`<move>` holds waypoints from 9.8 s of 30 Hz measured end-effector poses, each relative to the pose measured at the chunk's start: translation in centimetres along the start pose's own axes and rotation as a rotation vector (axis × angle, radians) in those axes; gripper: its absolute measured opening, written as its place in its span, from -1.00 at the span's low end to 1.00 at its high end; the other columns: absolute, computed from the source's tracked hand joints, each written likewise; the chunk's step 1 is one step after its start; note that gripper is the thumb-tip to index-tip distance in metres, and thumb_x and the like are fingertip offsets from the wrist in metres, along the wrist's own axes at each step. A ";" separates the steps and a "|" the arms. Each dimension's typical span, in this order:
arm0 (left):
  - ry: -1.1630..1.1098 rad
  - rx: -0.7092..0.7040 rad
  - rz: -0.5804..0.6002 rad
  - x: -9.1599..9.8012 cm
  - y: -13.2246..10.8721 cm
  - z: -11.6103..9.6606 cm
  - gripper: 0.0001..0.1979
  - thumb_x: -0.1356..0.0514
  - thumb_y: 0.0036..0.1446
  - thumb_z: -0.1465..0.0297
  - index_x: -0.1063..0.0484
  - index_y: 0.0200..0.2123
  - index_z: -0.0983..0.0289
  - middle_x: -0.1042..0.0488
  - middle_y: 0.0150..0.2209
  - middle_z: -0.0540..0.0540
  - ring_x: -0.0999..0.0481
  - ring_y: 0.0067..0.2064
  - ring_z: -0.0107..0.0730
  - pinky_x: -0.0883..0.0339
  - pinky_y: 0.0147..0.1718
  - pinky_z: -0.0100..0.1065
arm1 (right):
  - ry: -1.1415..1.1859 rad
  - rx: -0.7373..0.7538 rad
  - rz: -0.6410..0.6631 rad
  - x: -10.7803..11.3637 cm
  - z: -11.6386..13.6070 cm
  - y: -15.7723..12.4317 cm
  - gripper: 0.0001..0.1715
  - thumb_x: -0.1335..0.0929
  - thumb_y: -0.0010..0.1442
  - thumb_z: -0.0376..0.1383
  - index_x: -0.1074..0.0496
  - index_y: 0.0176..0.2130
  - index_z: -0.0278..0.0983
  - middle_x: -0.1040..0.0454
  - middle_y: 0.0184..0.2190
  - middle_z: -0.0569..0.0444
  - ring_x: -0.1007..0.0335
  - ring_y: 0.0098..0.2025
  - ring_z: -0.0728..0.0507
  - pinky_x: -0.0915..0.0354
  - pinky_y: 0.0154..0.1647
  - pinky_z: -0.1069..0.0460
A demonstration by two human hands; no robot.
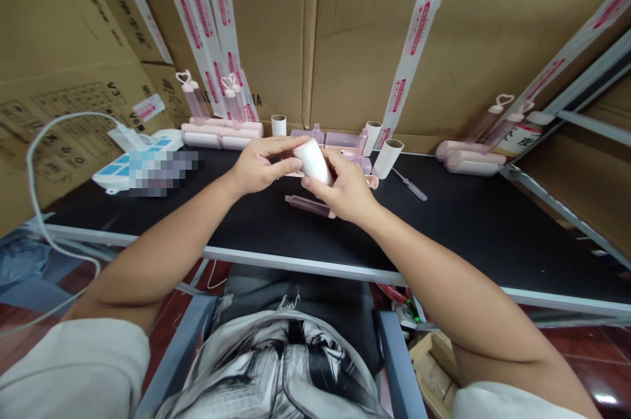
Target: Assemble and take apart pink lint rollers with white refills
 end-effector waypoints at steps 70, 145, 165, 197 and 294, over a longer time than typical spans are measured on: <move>0.208 0.476 0.346 -2.8 -1.5 2.7 -0.72 -0.33 0.22 0.31 -0.74 -0.06 0.25 -0.62 -0.39 0.04 -0.57 -0.39 -0.35 -0.38 -0.42 -0.36 | 0.342 0.137 -0.323 2.8 -0.6 -0.5 -0.17 -0.58 0.20 0.12 -0.23 0.27 0.09 -0.43 0.14 -0.06 -0.54 0.17 -0.43 -0.57 0.07 -0.36; -0.114 0.348 0.068 -1.5 -0.3 2.0 -0.32 -0.32 0.14 -0.33 -0.38 -0.33 0.22 -0.45 -0.52 -0.02 -0.35 -0.56 -0.50 -0.20 -0.53 -0.39 | 0.841 -0.129 0.006 -0.5 -0.1 0.2 -0.10 -0.65 -0.05 0.22 -0.49 0.18 0.00 -0.55 0.31 -0.03 -0.53 0.30 -0.39 -0.52 0.27 -0.32; 0.825 0.655 0.379 2.9 -1.6 6.3 -0.42 -0.17 0.35 0.00 -0.48 -0.60 0.24 -0.46 -0.55 0.09 -0.35 -0.49 -0.34 -0.06 -0.41 -0.23 | 0.791 -0.099 -0.124 0.7 -0.6 0.6 -0.29 -0.60 0.07 0.20 -0.56 0.05 -0.10 -0.65 0.05 0.01 -0.65 -0.02 -0.27 -0.54 -0.05 -0.13; -0.243 0.255 -0.264 -0.9 -0.5 1.6 -0.49 -0.07 0.44 -0.20 -0.36 0.04 0.10 -0.26 -0.50 -0.08 -0.35 -0.53 -0.39 -0.36 -0.46 -0.31 | 1.118 -0.744 0.239 -4.4 -1.9 -1.2 0.00 -0.06 0.39 0.46 -0.42 0.23 -0.21 -0.73 -0.27 -0.15 -0.76 -0.30 -0.39 -0.67 -0.40 -0.24; -0.428 0.281 0.043 -3.3 -0.7 -0.3 -0.16 -0.24 0.17 -0.37 -0.42 0.21 0.16 -0.66 -0.10 0.20 -0.73 -0.10 0.01 -0.62 -0.20 -0.05 | 0.918 -0.530 0.392 -5.5 1.3 -2.1 -0.12 -0.28 0.30 0.48 -0.53 0.04 -0.18 -0.68 -0.23 -0.05 -0.47 -0.49 -0.10 -0.42 -0.52 0.01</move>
Point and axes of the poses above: each hand's wrist, its own y-axis towards the middle knuckle, its own x-axis out of the back of the hand, z = x × y, the point moved 9 cm from there along y, towards the middle knuckle
